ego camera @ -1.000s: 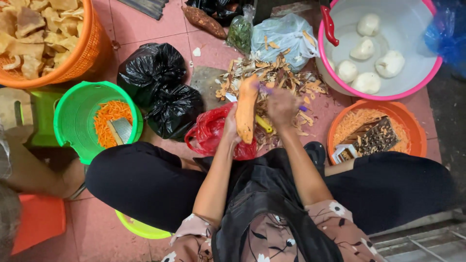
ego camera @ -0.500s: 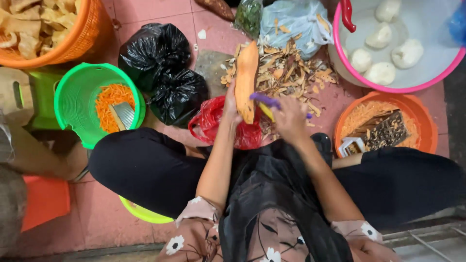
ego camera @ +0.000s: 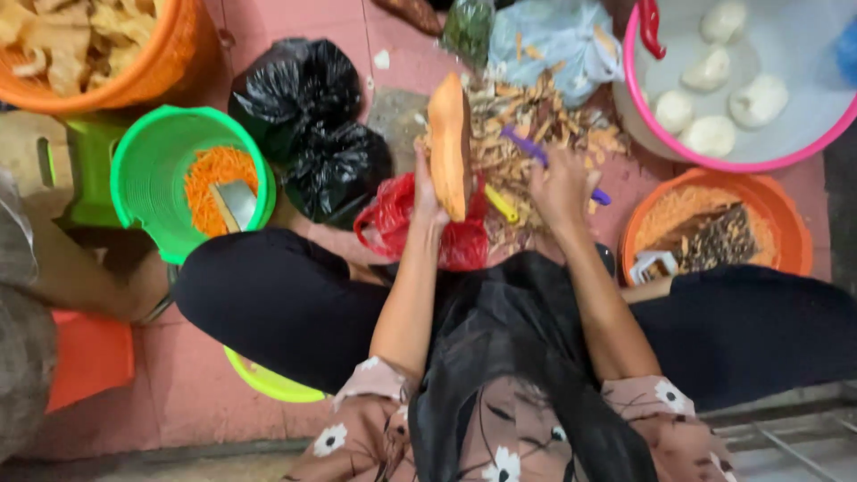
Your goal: The person peels a sweet potato with a handheld peeler and then grates it into a bowl using a box-style grater.
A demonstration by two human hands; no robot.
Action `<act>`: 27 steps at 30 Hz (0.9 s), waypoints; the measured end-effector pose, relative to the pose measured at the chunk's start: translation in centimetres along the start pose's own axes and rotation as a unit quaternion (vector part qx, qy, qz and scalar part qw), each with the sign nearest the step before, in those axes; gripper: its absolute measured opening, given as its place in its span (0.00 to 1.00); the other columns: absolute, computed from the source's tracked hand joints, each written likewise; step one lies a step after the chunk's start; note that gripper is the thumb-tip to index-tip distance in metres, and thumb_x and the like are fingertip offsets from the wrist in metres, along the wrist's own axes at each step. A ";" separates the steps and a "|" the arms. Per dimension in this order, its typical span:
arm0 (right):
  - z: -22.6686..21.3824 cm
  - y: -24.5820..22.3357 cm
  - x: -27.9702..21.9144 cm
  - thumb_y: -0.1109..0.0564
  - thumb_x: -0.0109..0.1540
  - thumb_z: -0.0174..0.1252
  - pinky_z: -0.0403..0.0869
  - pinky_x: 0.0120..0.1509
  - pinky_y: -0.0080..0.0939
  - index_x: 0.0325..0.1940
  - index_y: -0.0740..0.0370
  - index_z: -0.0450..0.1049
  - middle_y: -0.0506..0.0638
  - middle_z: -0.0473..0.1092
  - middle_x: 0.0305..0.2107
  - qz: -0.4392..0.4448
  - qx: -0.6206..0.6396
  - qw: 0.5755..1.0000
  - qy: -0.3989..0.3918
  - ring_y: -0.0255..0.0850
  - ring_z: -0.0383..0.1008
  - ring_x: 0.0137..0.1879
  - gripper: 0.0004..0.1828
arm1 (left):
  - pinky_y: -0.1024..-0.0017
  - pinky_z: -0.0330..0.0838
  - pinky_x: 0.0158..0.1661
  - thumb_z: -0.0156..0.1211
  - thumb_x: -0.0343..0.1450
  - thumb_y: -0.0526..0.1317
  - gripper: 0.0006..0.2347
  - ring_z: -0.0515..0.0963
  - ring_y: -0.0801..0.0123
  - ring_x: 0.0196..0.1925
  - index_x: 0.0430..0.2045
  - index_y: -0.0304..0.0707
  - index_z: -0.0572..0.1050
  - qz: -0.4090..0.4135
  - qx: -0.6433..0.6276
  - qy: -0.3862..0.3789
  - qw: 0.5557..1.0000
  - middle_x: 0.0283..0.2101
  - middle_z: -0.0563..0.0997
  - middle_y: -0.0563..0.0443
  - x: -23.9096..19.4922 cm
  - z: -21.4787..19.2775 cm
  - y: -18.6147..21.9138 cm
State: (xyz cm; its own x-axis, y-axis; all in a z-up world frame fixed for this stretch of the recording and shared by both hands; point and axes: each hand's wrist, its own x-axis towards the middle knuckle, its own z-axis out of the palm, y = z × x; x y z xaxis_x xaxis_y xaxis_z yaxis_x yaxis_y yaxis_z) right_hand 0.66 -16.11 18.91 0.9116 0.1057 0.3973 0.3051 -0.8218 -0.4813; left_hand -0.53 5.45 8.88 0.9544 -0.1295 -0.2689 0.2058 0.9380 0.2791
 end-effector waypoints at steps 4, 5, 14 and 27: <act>-0.9 -0.5 -1.5 0.57 0.69 0.56 0.65 0.59 0.58 0.61 0.69 0.70 0.64 0.70 0.46 0.007 0.040 0.999 0.003 0.63 0.70 0.55 0.18 | 0.68 0.80 0.50 0.49 0.76 0.51 0.21 0.84 0.66 0.49 0.60 0.38 0.70 0.021 0.006 0.074 0.997 0.51 0.83 0.49 0.8 1.5 0.8; -0.8 -1.4 -2.8 0.57 0.69 0.56 0.65 0.59 0.58 0.61 0.69 0.70 0.64 0.70 0.46 0.011 0.040 0.999 -0.005 0.63 0.70 0.55 0.18 | 0.68 0.80 0.50 0.49 0.76 0.51 0.21 0.84 0.66 0.49 0.60 0.38 0.70 0.018 0.003 0.082 0.996 0.51 0.83 0.49 0.8 0.6 0.4; 0.5 -6.0 -8.9 0.59 0.69 0.53 0.60 0.63 0.55 0.60 0.65 0.67 0.60 0.69 0.49 -0.003 0.114 0.993 -0.028 0.55 0.67 0.57 0.15 | 0.56 0.81 0.47 0.49 0.79 0.56 0.23 0.83 0.54 0.44 0.56 0.33 0.70 0.051 -0.022 0.005 0.998 0.45 0.81 0.39 0.9 0.2 0.3; 0.1 -8.9 -6.6 0.58 0.65 0.58 0.58 0.61 0.50 0.55 0.59 0.70 0.52 0.70 0.44 -0.075 0.011 0.996 -0.052 0.47 0.70 0.53 0.15 | 0.56 0.80 0.38 0.48 0.75 0.61 0.25 0.83 0.55 0.36 0.50 0.34 0.71 0.015 -0.027 0.120 0.992 0.37 0.81 0.43 1.4 -2.2 -0.7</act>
State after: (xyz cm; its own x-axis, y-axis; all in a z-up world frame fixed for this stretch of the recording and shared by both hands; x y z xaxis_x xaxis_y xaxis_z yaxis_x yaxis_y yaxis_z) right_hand -8.03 -9.46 20.54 0.8785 0.2841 0.3841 0.4447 -0.7801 -0.4401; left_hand 0.23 5.36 6.31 0.8793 -0.0277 -0.4754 0.1609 0.9568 0.2420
